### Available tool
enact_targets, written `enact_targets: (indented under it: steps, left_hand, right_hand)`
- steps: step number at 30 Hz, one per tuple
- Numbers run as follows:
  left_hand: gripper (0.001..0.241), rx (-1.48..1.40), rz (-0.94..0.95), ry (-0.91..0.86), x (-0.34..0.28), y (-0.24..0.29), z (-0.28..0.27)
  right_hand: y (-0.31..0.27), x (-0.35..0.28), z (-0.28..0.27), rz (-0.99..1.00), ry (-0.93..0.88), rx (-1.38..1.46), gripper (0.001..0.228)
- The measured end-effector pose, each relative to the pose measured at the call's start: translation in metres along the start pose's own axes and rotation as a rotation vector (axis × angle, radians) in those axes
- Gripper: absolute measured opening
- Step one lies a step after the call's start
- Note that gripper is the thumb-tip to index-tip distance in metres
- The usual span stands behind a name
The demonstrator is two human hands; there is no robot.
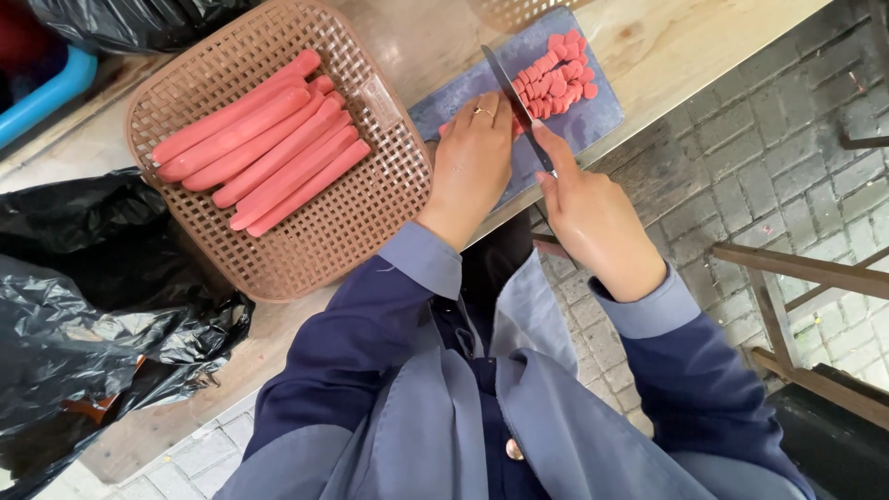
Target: Slicing long pink sausages into small pieces on a cutting board using a knife and replenishing the board from a basket.
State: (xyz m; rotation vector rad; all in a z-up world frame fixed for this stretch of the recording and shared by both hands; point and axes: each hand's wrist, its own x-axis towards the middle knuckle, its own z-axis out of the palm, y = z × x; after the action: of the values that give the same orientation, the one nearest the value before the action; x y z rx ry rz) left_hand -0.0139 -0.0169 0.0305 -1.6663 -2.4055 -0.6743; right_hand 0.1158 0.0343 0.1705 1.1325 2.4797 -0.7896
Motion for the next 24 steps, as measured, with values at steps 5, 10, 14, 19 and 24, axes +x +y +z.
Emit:
enact_targets:
  steps: [5,10,14,19,24]
  left_hand:
    - [0.038,0.053,0.008,0.01,-0.002,0.0,0.001]
    - [0.029,0.047,0.0,0.054,-0.001,0.001,-0.006]
    - [0.041,0.002,-0.005,0.016,-0.001,0.0,-0.003]
    - [0.054,-0.001,-0.015,-0.03,-0.009,-0.004,-0.002]
    - [0.042,0.093,-0.001,0.0,-0.015,-0.003,-0.002]
  right_hand:
    - [-0.004,0.023,0.018,0.016,0.031,-0.025,0.055]
    - [0.008,0.037,0.038,0.032,0.063,0.02,0.06]
    - [0.026,0.04,0.033,-0.123,0.144,0.201,0.057]
    - [0.024,0.03,0.019,-0.174,0.111,0.311,0.055]
    - [0.014,0.01,0.007,-0.159,0.091,0.251,0.055]
